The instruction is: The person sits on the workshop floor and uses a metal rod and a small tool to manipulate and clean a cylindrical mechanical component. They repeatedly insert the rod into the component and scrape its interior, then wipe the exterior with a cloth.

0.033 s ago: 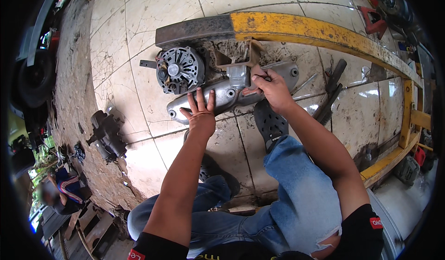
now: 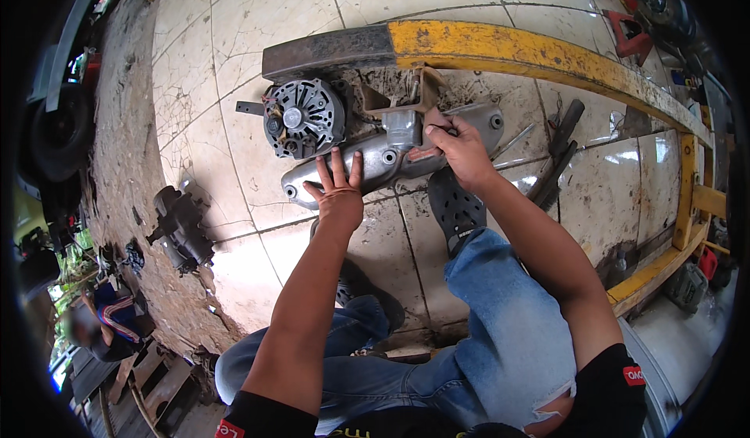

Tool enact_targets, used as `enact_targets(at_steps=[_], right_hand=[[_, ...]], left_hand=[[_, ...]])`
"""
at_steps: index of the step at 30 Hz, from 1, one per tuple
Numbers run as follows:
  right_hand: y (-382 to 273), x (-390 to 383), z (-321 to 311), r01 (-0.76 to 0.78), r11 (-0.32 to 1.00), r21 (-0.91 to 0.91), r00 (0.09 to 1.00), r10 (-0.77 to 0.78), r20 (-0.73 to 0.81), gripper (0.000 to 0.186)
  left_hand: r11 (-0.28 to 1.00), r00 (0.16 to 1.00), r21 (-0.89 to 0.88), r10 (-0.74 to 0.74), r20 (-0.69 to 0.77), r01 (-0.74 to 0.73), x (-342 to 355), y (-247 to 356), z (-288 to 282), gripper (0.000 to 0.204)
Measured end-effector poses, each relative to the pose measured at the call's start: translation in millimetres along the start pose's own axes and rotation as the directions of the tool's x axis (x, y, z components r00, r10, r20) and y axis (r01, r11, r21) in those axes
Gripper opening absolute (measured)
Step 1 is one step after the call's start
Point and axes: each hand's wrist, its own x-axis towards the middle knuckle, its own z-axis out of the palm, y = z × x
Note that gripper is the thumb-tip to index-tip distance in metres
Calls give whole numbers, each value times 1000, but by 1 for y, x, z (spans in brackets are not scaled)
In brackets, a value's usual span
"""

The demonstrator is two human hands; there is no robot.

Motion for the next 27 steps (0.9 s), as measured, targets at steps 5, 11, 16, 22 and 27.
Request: enact_targets(at_steps=[5, 11, 16, 22, 27], right_hand=[[-1, 0, -20, -28, 996, 82, 1000, 29, -3, 17], [-8, -5, -17, -105, 994, 24, 992, 106, -64, 17], [-6, -1, -17, -169, 980, -107, 985, 171, 11, 24], [-12, 7, -8, -222, 959, -175, 974, 225, -4, 29], [-10, 10, -3, -154, 977, -148, 987, 146, -67, 30]], left_hand=[[1000, 1000, -18, 8, -20, -9, 1, 0, 3, 92], [1000, 1000, -19, 8, -26, -8, 1, 0, 4, 92], [999, 999, -28, 22, -46, -23, 0, 0, 4, 92], [1000, 999, -6, 10, -35, -11, 1, 0, 4, 93], [1000, 1000, 4, 4, -16, -4, 0, 0, 0, 93]])
